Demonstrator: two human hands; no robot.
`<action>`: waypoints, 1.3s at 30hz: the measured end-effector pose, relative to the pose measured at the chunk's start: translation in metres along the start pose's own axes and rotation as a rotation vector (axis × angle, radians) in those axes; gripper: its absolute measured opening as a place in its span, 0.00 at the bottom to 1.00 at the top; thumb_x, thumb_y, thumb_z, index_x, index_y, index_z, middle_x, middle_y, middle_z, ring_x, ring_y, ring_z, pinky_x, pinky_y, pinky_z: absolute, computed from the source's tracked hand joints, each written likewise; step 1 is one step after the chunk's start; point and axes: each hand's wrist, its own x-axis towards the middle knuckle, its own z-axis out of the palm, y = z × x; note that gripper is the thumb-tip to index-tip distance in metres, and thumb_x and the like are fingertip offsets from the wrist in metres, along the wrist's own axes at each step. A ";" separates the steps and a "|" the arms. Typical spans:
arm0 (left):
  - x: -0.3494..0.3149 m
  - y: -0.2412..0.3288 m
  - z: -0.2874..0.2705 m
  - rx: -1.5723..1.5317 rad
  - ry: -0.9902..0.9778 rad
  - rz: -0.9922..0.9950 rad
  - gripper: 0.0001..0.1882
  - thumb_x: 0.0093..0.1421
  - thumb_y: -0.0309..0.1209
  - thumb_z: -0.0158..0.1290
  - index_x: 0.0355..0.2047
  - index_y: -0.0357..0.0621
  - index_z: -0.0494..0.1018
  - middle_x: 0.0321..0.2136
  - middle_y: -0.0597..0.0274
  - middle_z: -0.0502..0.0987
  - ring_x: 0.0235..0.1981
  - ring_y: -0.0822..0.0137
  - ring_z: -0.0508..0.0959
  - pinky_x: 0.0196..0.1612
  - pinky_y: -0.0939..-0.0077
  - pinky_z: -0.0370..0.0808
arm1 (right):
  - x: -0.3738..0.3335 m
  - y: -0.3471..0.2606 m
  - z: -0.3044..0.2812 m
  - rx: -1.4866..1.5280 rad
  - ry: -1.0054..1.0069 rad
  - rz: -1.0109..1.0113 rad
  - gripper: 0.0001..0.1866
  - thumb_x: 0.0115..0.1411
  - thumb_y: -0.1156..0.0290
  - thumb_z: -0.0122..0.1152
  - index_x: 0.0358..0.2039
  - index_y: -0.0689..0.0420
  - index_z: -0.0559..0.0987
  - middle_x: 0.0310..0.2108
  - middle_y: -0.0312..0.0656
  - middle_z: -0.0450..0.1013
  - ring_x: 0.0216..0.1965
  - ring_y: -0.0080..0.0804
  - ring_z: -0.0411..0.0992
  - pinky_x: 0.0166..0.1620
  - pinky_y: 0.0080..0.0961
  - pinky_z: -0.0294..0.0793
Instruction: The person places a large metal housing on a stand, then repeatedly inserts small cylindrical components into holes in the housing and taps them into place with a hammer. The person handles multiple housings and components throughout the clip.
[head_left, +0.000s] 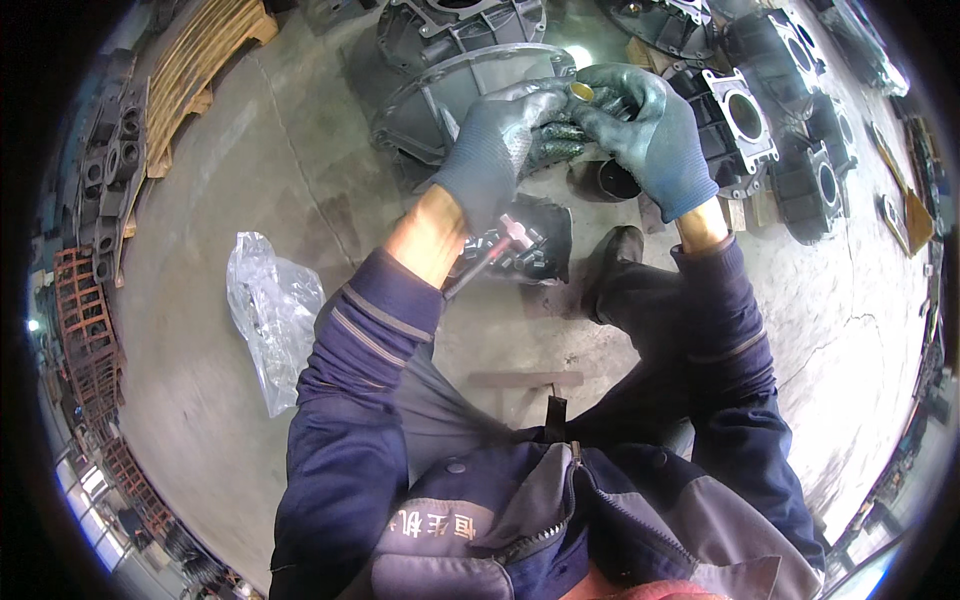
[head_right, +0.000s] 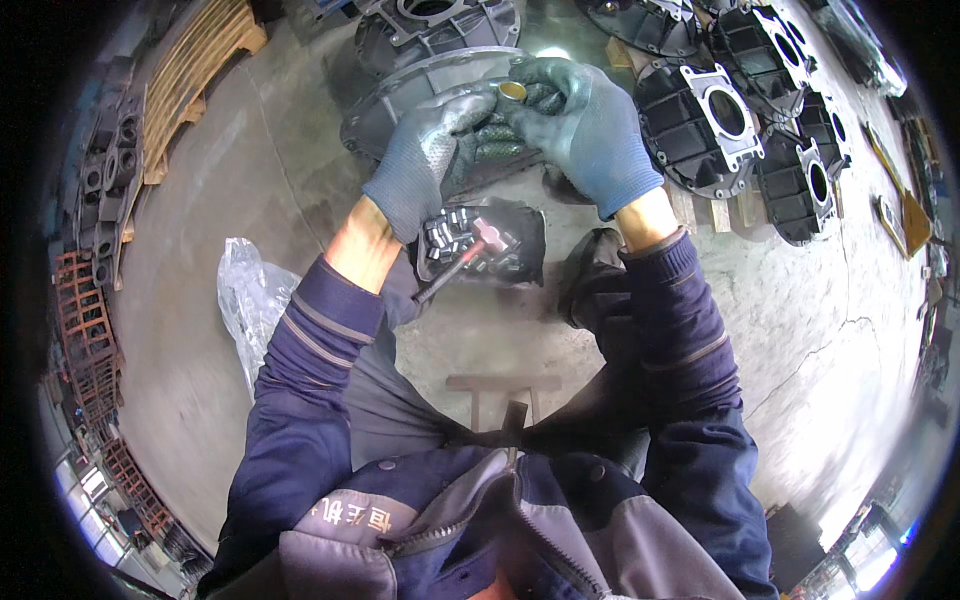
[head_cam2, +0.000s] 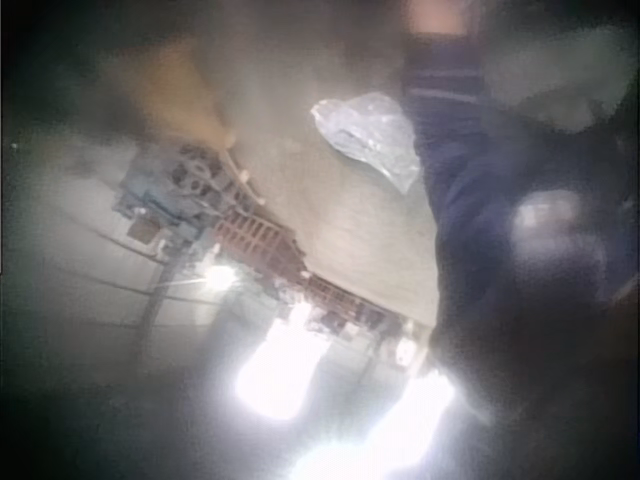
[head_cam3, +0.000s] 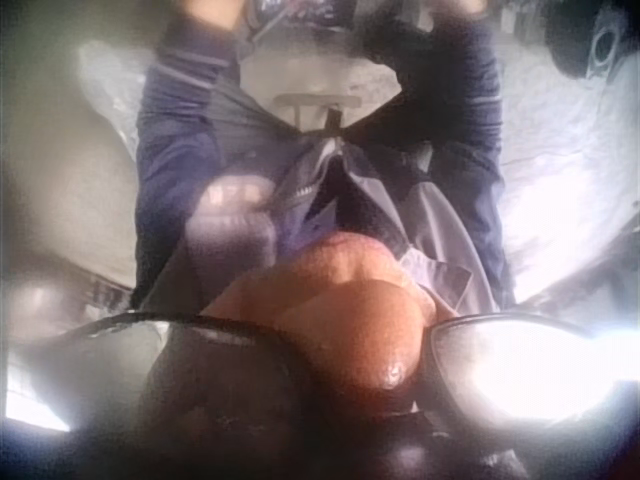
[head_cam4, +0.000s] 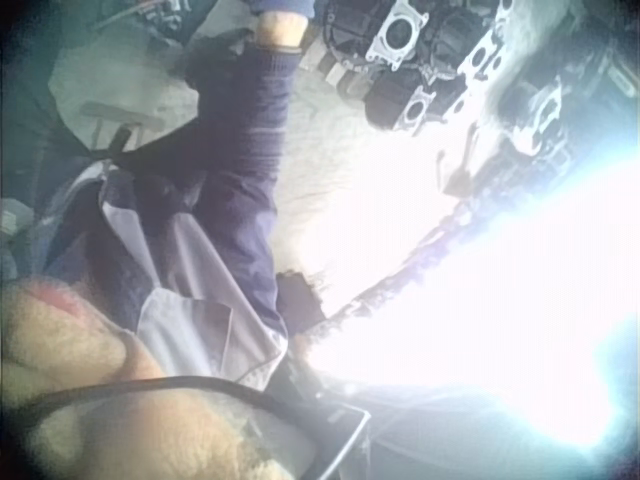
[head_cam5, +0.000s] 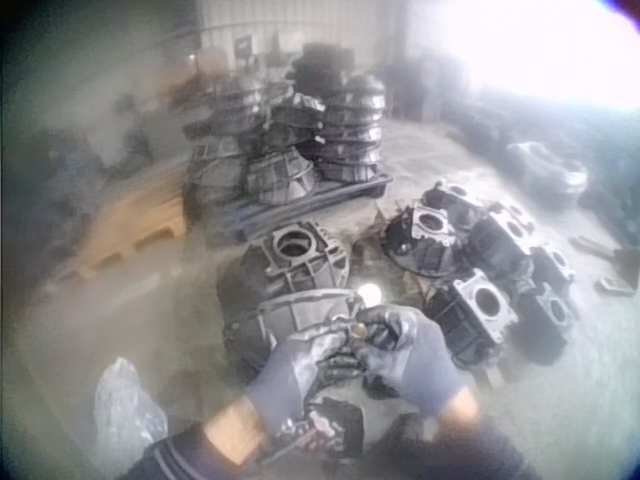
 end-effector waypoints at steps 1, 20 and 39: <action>0.000 0.001 -0.001 -0.003 0.014 0.006 0.16 0.71 0.30 0.49 0.55 0.36 0.76 0.44 0.60 0.82 0.46 0.72 0.81 0.52 0.75 0.77 | 0.001 0.000 0.001 -0.026 0.004 0.002 0.21 0.57 0.72 0.74 0.51 0.62 0.81 0.43 0.39 0.80 0.42 0.21 0.77 0.48 0.22 0.77; 0.002 -0.003 -0.011 0.248 0.086 0.175 0.21 0.62 0.15 0.50 0.57 0.30 0.73 0.45 0.56 0.81 0.45 0.70 0.80 0.53 0.78 0.77 | 0.000 0.010 0.010 0.059 -0.006 -0.094 0.23 0.58 0.76 0.73 0.54 0.63 0.79 0.49 0.41 0.79 0.48 0.24 0.77 0.54 0.23 0.77; 0.004 0.004 0.004 0.534 0.160 0.389 0.16 0.68 0.31 0.57 0.53 0.35 0.76 0.42 0.62 0.82 0.42 0.75 0.80 0.50 0.77 0.77 | -0.005 0.017 0.010 0.175 -0.006 -0.085 0.21 0.58 0.75 0.70 0.53 0.58 0.81 0.49 0.45 0.78 0.47 0.35 0.79 0.50 0.31 0.81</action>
